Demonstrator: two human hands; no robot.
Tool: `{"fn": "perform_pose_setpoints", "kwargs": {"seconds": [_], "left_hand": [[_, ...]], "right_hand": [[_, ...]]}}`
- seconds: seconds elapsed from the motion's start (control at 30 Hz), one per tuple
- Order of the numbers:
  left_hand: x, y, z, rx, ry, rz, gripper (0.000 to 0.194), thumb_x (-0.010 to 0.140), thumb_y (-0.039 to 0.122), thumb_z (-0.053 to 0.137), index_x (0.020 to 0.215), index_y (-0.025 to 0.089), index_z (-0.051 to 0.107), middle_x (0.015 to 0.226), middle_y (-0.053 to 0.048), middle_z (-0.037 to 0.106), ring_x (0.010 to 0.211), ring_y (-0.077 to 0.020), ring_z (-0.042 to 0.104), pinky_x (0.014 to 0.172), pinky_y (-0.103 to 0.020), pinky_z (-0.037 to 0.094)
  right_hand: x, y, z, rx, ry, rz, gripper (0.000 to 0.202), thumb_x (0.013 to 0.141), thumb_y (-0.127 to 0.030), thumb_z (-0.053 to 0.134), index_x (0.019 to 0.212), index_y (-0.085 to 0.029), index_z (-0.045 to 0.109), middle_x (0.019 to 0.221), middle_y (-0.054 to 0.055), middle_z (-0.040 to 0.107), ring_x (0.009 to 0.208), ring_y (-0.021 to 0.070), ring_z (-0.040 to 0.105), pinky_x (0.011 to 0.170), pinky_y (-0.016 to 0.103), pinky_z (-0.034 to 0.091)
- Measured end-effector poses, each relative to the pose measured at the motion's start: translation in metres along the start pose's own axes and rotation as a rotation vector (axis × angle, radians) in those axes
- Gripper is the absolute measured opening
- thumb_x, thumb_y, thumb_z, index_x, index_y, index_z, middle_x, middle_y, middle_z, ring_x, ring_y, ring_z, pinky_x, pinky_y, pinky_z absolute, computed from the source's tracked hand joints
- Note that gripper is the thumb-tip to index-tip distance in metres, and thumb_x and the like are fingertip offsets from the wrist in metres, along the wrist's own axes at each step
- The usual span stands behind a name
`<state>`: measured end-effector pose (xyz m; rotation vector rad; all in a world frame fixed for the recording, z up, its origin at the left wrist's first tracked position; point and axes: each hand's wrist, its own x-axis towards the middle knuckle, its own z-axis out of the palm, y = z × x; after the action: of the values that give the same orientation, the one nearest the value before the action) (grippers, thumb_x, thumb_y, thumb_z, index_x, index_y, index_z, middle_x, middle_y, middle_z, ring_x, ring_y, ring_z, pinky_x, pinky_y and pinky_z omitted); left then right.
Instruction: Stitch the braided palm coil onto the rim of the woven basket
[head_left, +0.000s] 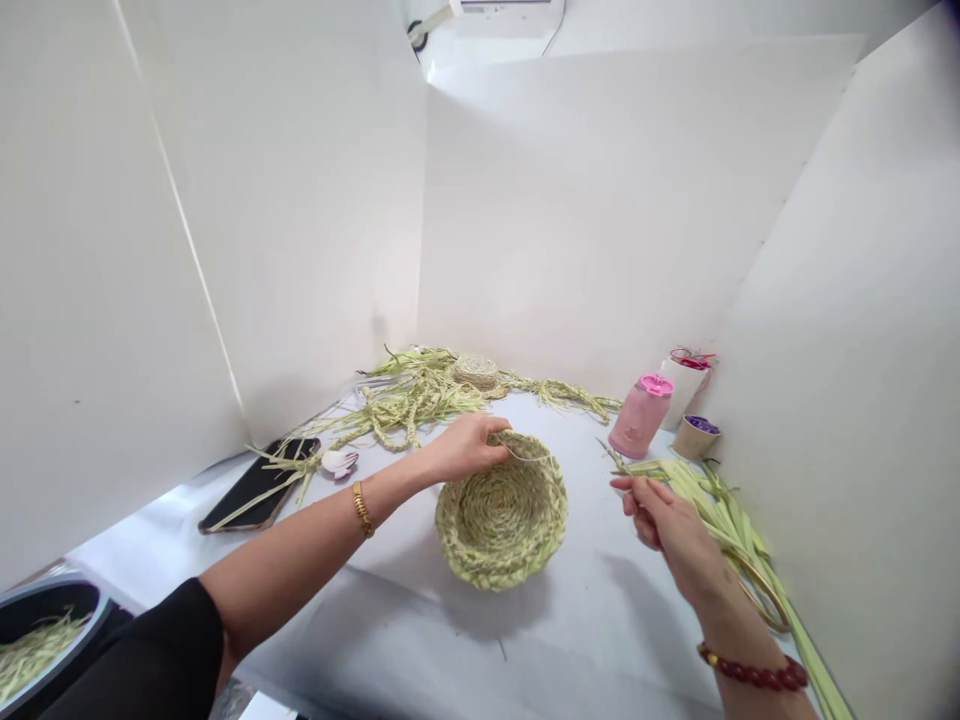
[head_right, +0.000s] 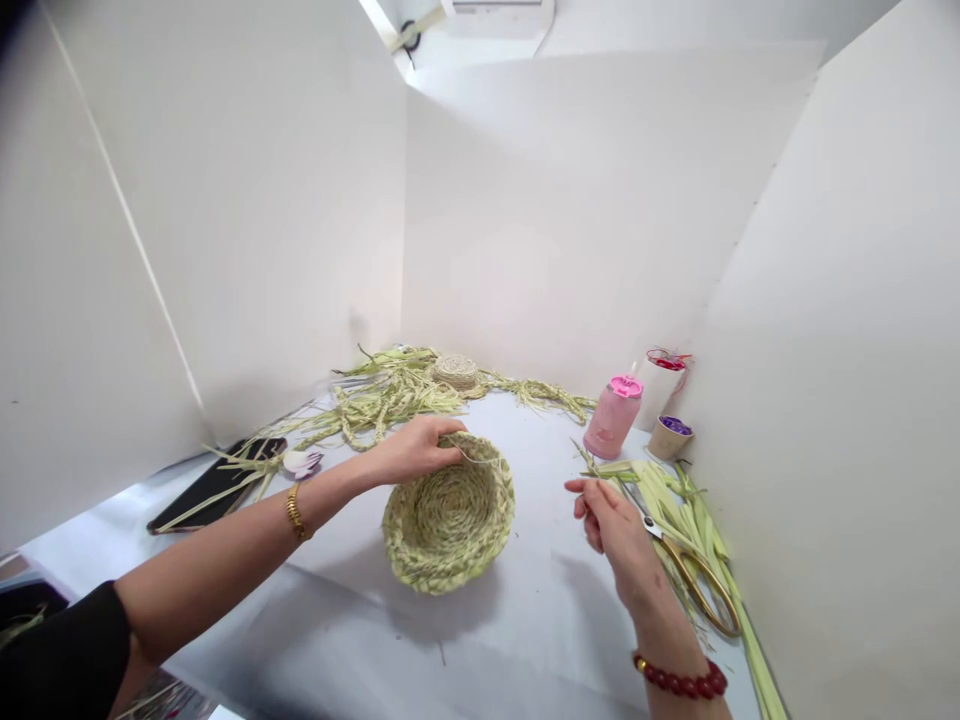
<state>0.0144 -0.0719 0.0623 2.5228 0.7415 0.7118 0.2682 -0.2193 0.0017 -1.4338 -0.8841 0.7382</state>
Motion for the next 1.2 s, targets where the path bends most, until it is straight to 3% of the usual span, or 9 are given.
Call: {"fn": "perform_pose_setpoints", "kwargs": {"seconds": [0.13, 0.3, 0.4, 0.47, 0.57, 0.73, 0.83, 0.93, 1.2], "left_hand": [[-0.002, -0.009, 0.017, -0.008, -0.137, 0.012, 0.018, 0.074, 0.023, 0.049, 0.083, 0.018, 0.064, 0.073, 0.001, 0.065, 0.066, -0.0147, 0.056, 0.06, -0.021, 0.04], [0.002, -0.014, 0.042, -0.039, -0.174, 0.012, 0.017, 0.074, 0.023, 0.049, 0.082, 0.017, 0.063, 0.072, 0.0, 0.064, 0.067, -0.0146, 0.055, 0.06, -0.022, 0.038], [0.004, -0.017, 0.041, -0.091, -0.225, -0.005, 0.023, 0.073, 0.028, 0.055, 0.092, 0.019, 0.063, 0.079, 0.0, 0.064, 0.073, -0.0153, 0.056, 0.064, -0.022, 0.039], [0.004, -0.022, 0.033, -0.164, -0.273, -0.041, 0.038, 0.071, 0.036, 0.061, 0.105, 0.021, 0.06, 0.093, -0.002, 0.064, 0.081, -0.0166, 0.057, 0.068, -0.023, 0.041], [0.001, -0.03, 0.021, -0.263, -0.335, -0.119, 0.046, 0.075, 0.05, 0.056, 0.111, 0.02, 0.057, 0.099, -0.005, 0.062, 0.082, -0.0161, 0.056, 0.067, -0.022, 0.041], [-0.005, -0.045, 0.02, -0.362, -0.366, -0.166, 0.036, 0.079, 0.05, 0.049, 0.08, 0.015, 0.059, 0.066, 0.001, 0.053, 0.06, -0.0103, 0.049, 0.054, -0.02, 0.037], [-0.007, -0.05, 0.026, -0.425, -0.365, -0.18, 0.034, 0.08, 0.048, 0.048, 0.076, 0.015, 0.056, 0.058, 0.003, 0.047, 0.053, -0.009, 0.046, 0.051, -0.02, 0.035], [-0.008, -0.053, 0.03, -0.444, -0.34, -0.165, 0.033, 0.082, 0.046, 0.047, 0.078, 0.015, 0.056, 0.057, 0.003, 0.046, 0.052, -0.0084, 0.044, 0.05, -0.019, 0.033], [-0.01, -0.06, 0.025, -0.51, -0.388, -0.114, 0.028, 0.084, 0.041, 0.045, 0.077, 0.015, 0.055, 0.069, 0.001, 0.051, 0.065, -0.0103, 0.046, 0.062, -0.021, 0.037]], "right_hand": [[0.007, -0.016, 0.002, -0.405, 0.16, -0.225, 0.025, 0.078, -0.043, 0.055, 0.083, -0.022, 0.068, 0.07, 0.0, 0.061, 0.051, 0.0099, 0.043, 0.047, 0.023, 0.029], [0.001, -0.008, 0.055, -0.496, -0.205, -0.158, 0.023, 0.07, -0.04, 0.065, 0.08, -0.02, 0.065, 0.055, -0.004, 0.051, 0.054, 0.0119, 0.043, 0.049, 0.022, 0.03], [-0.002, 0.003, 0.074, -0.338, -0.358, -0.075, 0.023, 0.071, -0.039, 0.062, 0.075, -0.016, 0.062, 0.064, -0.002, 0.057, 0.061, 0.0134, 0.048, 0.052, 0.022, 0.034], [-0.002, 0.009, 0.075, -0.239, -0.377, -0.005, 0.026, 0.072, -0.04, 0.06, 0.077, -0.015, 0.061, 0.068, 0.0, 0.059, 0.063, 0.0144, 0.051, 0.053, 0.022, 0.036], [-0.002, 0.017, 0.072, -0.214, -0.298, 0.054, 0.031, 0.071, -0.044, 0.059, 0.077, -0.013, 0.061, 0.066, 0.001, 0.06, 0.06, 0.0149, 0.05, 0.051, 0.023, 0.035], [-0.004, 0.028, 0.069, -0.257, -0.209, 0.063, 0.036, 0.072, -0.049, 0.056, 0.076, -0.014, 0.061, 0.062, 0.001, 0.058, 0.057, 0.0149, 0.048, 0.049, 0.023, 0.032], [-0.005, 0.026, 0.066, -0.34, -0.209, 0.021, 0.037, 0.074, -0.052, 0.055, 0.076, -0.015, 0.061, 0.059, -0.001, 0.055, 0.055, 0.0141, 0.046, 0.05, 0.024, 0.031], [-0.003, 0.016, 0.059, -0.461, -0.147, -0.064, 0.036, 0.075, -0.051, 0.056, 0.08, -0.016, 0.061, 0.055, -0.003, 0.048, 0.054, 0.0126, 0.041, 0.051, 0.023, 0.029], [0.021, -0.03, 0.038, -0.745, 0.175, -0.308, 0.033, 0.079, -0.048, 0.05, 0.063, -0.019, 0.053, 0.05, -0.004, 0.042, 0.051, 0.0119, 0.039, 0.052, 0.024, 0.028]]}}
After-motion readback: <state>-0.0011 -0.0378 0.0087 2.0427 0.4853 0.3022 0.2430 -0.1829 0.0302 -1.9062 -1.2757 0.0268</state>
